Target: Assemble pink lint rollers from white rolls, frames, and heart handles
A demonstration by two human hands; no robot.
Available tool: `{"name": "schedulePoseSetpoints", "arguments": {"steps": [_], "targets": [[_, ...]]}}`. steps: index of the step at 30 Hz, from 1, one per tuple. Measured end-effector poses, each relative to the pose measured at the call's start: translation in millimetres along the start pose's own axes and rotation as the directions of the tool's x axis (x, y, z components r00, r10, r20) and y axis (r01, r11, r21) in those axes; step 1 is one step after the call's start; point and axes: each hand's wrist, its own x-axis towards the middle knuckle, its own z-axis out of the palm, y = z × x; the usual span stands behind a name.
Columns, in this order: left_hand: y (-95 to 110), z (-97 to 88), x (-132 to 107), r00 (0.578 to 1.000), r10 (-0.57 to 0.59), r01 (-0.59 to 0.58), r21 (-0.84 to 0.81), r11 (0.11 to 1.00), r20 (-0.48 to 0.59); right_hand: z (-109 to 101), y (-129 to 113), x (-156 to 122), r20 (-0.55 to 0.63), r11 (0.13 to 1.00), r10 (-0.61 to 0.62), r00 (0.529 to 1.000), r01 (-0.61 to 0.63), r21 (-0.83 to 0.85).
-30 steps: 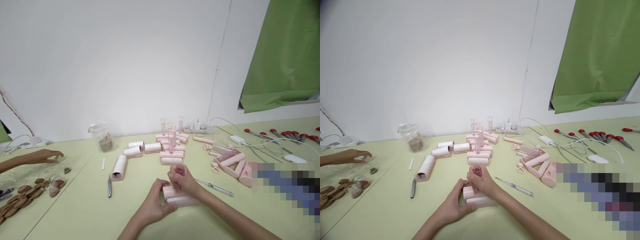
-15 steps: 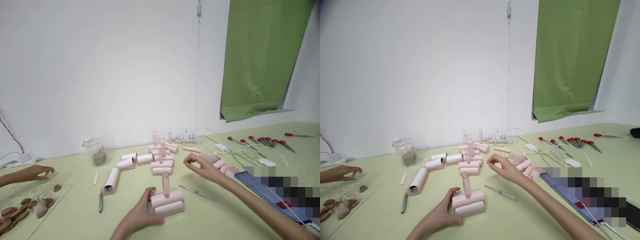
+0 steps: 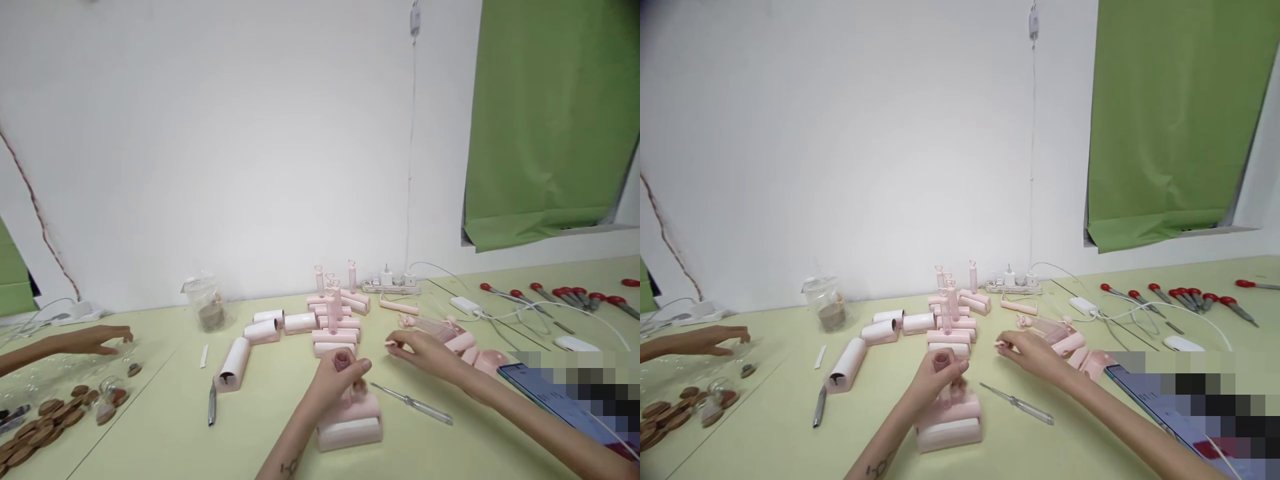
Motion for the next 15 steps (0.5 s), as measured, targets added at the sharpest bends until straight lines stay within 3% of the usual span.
{"name": "schedulePoseSetpoints", "arguments": {"steps": [1, 2, 3, 5, 9, 15], "targets": [[-5, 2.6, 2, 0.999, -0.041, 0.041, -0.06, 0.997, -0.01, -4, -14, 5, -0.034, 0.996, 0.014, 0.999, -0.011, 0.091], [-10, 4.8, 3, 0.997, -0.066, 0.063, -0.093, 0.994, -0.031, -8, -31, 10, -0.076, 0.958, 0.046, 0.996, -0.023, 0.285], [-14, 6.7, 3, 0.996, -0.072, 0.066, -0.104, 0.992, -0.057, -10, -48, 14, -0.109, 0.885, 0.076, 0.991, -0.016, 0.465], [-17, 9.9, 2, 0.992, -0.074, 0.063, -0.11, 0.992, -0.105, -13, -80, 20, -0.125, 0.772, 0.086, 0.988, 0.013, 0.635], [-16, 14.4, 1, 0.981, -0.094, 0.074, -0.121, 0.99, -0.172, -8, -116, 20, -0.066, 0.734, 0.022, 0.998, 0.028, 0.679], [-14, 15.5, 2, 0.976, -0.092, 0.064, -0.142, 0.988, -0.196, -3, -115, 17, -0.082, 0.783, 0.024, 0.996, 0.033, 0.622]]}}
